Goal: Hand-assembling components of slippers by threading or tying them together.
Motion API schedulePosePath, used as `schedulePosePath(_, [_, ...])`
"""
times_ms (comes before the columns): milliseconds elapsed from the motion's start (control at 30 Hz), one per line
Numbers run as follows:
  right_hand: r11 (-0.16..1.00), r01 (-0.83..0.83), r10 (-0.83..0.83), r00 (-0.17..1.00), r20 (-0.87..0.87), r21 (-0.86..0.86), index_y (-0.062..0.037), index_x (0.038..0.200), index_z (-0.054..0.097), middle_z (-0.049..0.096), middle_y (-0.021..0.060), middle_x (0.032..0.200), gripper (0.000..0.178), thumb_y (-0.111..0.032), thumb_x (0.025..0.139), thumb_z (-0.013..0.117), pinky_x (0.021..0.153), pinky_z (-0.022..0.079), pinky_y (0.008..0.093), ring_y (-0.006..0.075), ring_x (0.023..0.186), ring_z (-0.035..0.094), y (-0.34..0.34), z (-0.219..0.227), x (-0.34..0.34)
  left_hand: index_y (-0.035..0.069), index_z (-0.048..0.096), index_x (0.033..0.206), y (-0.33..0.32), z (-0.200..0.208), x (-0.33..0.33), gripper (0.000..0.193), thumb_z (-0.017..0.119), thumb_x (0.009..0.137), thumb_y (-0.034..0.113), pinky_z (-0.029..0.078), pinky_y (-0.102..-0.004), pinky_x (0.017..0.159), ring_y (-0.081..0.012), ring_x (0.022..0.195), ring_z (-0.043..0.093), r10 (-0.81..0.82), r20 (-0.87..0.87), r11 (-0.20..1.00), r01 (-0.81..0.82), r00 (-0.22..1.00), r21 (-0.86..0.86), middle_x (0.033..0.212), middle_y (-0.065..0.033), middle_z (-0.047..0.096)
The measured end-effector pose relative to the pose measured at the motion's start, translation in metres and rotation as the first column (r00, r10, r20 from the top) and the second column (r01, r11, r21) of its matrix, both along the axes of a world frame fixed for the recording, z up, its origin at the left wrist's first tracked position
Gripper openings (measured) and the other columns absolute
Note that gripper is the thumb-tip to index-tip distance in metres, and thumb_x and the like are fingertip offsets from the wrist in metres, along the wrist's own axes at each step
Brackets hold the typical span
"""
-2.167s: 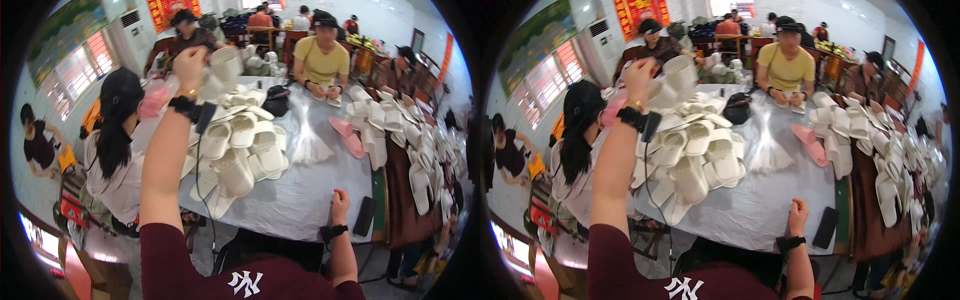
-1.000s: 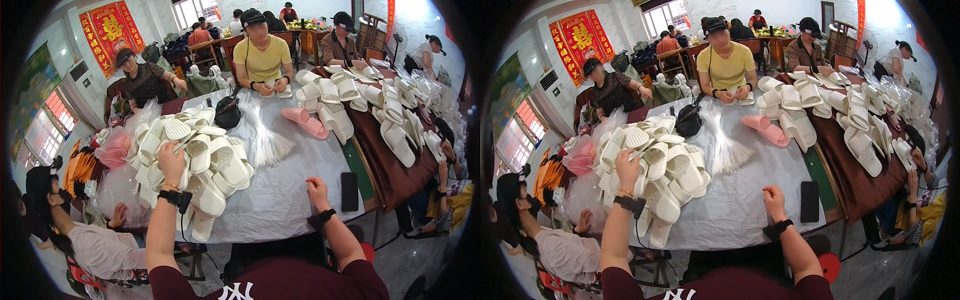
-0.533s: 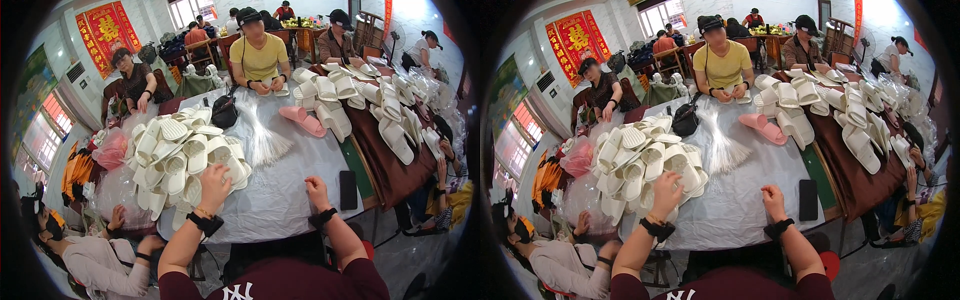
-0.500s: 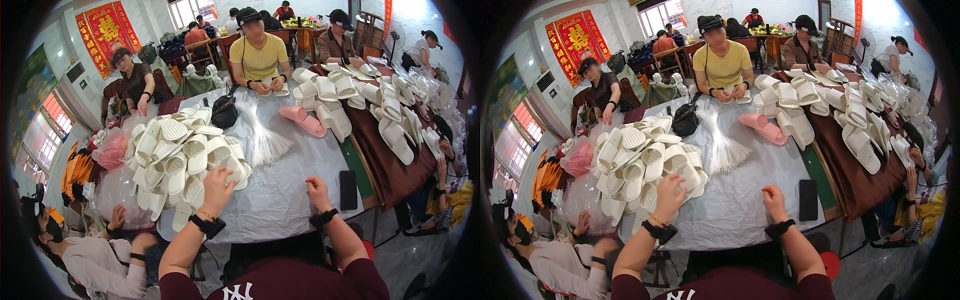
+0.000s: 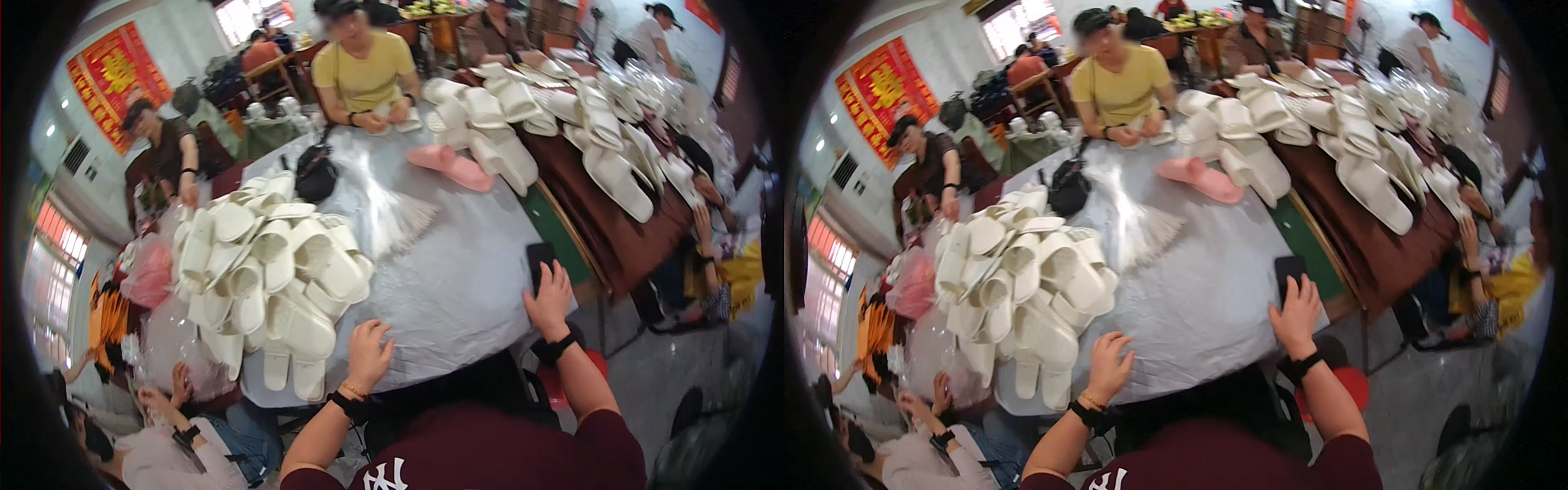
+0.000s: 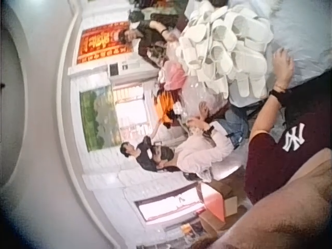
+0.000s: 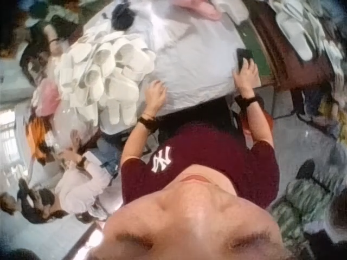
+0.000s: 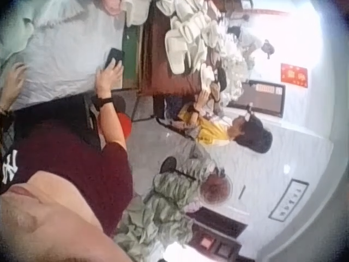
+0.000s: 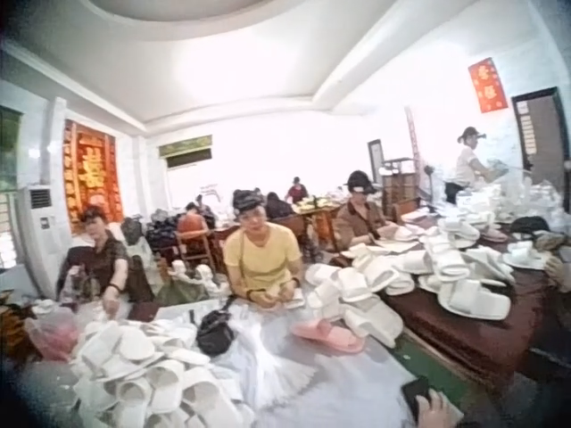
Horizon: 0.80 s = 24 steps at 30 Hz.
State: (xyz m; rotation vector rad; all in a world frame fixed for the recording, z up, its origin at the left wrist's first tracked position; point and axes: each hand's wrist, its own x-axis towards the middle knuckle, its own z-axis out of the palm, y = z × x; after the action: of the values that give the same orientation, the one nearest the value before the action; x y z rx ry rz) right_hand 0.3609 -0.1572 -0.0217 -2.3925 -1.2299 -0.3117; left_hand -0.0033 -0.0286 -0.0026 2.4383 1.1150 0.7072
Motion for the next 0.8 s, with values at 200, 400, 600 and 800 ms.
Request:
schedulePosePath(200, [0.998, -0.007, 0.015, 0.993, -0.115, 0.067, -0.0055, 0.135, 0.039, 0.036, 0.0241, 0.139, 0.070, -0.022, 0.075, 0.069, 0.100, 0.035, 0.0514, 0.0435, 0.121, 0.039, 0.004, -0.009, 0.010, 0.004, 0.063, 0.107, -0.017, -0.021, -0.002, 0.031, 0.067, 0.078, 0.014, 0.040, -0.0429, 0.092, -0.0335, 0.106, 0.051, 0.063, 0.033, 0.998, -0.063, 0.997, -0.012, 0.112, -0.0153, 0.057])
schedulePosePath(400, [0.997, 0.027, -0.016, 0.990, -0.142, 0.075, -0.0064, 0.134, 0.040, 0.033, 0.0246, 0.140, 0.068, -0.017, 0.073, 0.066, 0.099, 0.035, 0.0535, 0.0457, 0.120, 0.039, 0.008, -0.009, 0.047, 0.003, 0.063, 0.107, -0.024, -0.032, 0.003, 0.030, 0.066, 0.079, 0.013, 0.039, -0.0429, 0.093, -0.0326, 0.107, 0.051, 0.064, 0.024, 0.998, -0.064, 0.998, 0.000, 0.113, -0.0144, 0.056])
schedulePosePath(600, [0.992, -0.075, 0.088, 0.986, -0.141, 0.097, -0.0042, 0.132, 0.043, 0.035, 0.0254, 0.140, 0.064, -0.015, 0.072, 0.064, 0.100, 0.036, 0.0524, 0.0456, 0.120, 0.041, 0.018, -0.006, 0.099, 0.003, 0.064, 0.105, -0.029, -0.043, 0.002, 0.028, 0.066, 0.078, 0.012, 0.038, -0.0434, 0.094, -0.0332, 0.108, 0.050, 0.079, 0.065, 0.995, -0.083, 0.995, 0.059, 0.114, -0.0149, 0.056])
schedulePosePath(800, [0.991, -0.096, 0.104, 0.991, -0.083, 0.098, -0.0031, 0.115, 0.055, 0.046, 0.0221, 0.130, 0.044, -0.011, 0.072, 0.063, 0.099, 0.039, 0.0482, 0.0418, 0.116, 0.045, 0.027, 0.012, 0.106, 0.002, 0.064, 0.103, -0.028, -0.042, 0.005, 0.027, 0.064, 0.078, 0.013, 0.039, -0.0441, 0.094, -0.0343, 0.106, 0.051, 0.087, 0.055, 0.994, -0.091, 0.995, 0.068, 0.113, -0.0159, 0.056])
